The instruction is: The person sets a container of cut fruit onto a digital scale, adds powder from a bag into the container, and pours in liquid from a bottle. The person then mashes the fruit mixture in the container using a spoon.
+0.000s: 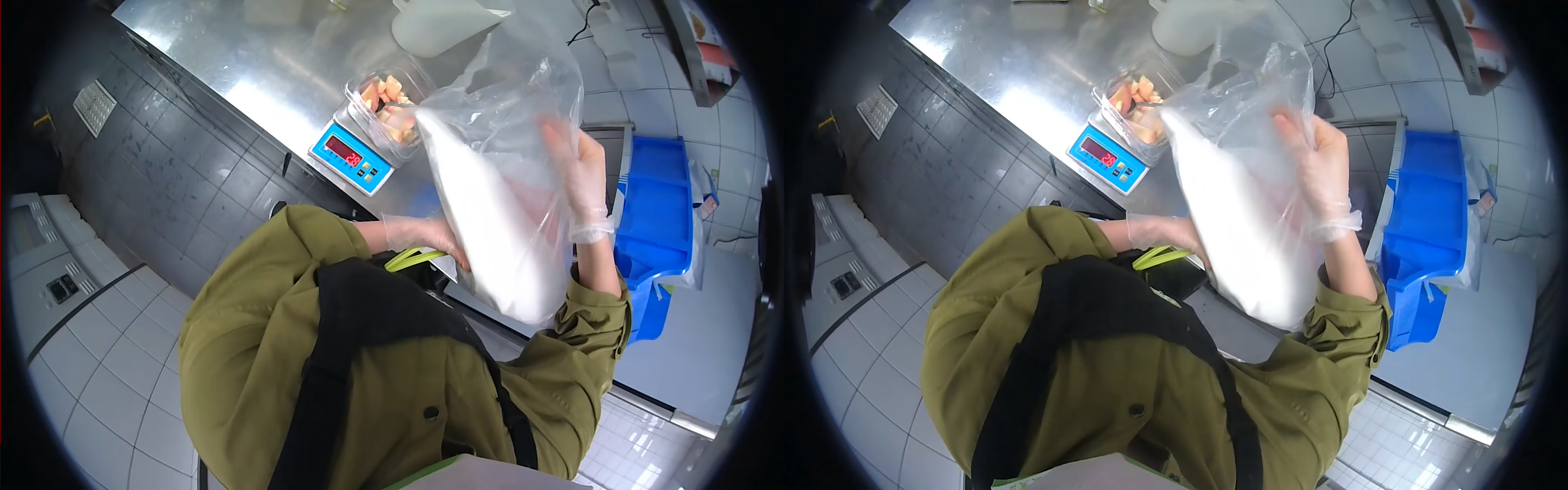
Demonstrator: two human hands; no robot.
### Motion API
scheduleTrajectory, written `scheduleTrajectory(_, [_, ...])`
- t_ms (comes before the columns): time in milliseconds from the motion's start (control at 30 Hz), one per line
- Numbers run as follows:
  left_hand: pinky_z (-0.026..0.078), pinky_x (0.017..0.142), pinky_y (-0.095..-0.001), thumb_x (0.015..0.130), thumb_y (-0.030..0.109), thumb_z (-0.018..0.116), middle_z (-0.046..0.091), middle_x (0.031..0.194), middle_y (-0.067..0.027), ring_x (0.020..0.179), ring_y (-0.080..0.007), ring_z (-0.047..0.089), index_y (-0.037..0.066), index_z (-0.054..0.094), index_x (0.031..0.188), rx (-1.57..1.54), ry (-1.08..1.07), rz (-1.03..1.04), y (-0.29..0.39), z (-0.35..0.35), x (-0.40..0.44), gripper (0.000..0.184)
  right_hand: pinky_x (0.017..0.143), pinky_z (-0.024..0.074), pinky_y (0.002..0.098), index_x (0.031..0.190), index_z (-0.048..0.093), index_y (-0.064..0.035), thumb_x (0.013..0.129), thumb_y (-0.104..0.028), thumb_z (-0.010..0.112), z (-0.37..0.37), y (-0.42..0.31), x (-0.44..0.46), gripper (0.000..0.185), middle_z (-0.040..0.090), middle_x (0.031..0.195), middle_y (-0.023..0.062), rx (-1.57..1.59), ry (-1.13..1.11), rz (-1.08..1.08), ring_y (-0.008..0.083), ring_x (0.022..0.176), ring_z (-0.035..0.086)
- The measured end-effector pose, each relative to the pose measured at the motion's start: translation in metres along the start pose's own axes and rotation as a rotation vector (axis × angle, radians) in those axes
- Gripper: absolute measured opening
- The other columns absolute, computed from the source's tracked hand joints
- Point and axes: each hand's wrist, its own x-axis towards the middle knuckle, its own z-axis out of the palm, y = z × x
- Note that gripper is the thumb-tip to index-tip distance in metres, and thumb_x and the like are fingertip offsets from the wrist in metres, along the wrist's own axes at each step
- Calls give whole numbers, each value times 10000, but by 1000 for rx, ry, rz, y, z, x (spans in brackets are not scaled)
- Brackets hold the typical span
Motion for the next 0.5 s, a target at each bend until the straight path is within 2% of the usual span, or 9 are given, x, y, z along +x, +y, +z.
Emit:
scheduleTrajectory(67, [408,954,-358,541,20,825,567,1147,-127,1098,-229,513,12,516,1181,31,21,79,-5,-1,-3,711,677,414,209,960,658,3,830,-172,610,1,-1,-3,223,637,812,20,-64,-32,-55,67,733,532])
scheduleTrajectory(167, [414,946,-360,531,2,820,583,1117,-127,1077,-228,527,9,541,1147,-64,81,52,2,-1,-6,676,674,415,211,954,659,1,826,-174,617,8,-5,1,221,633,805,17,125,2,39,67,727,530])
scheduleTrajectory(267, [429,928,-357,530,-16,807,602,1073,-124,1044,-228,548,1,556,1118,134,107,68,9,-5,-8,640,672,415,213,954,660,-1,823,-171,624,8,-6,4,218,632,810,12,13,-1,-56,67,729,529])
scheduleTrajectory(367, [441,912,-351,523,-33,799,611,1047,-125,1016,-231,562,-3,553,1118,89,79,60,-5,-20,0,644,679,414,216,946,667,-9,817,-176,628,12,-6,8,215,631,816,10,188,33,8,69,740,530])
scheduleTrajectory(467, [459,884,-338,537,-20,801,615,1032,-124,980,-222,576,-17,553,1111,115,115,140,-3,-22,-3,626,684,413,212,952,666,-10,820,-173,621,12,-13,8,214,634,824,15,94,23,-29,69,745,530])
scheduleTrajectory(500, [463,883,-344,524,-22,801,611,1039,-125,991,-220,571,-14,542,1125,69,103,90,-2,-20,-5,654,685,412,212,952,667,-12,820,-175,622,12,-11,8,214,635,826,13,90,34,-32,70,743,529])
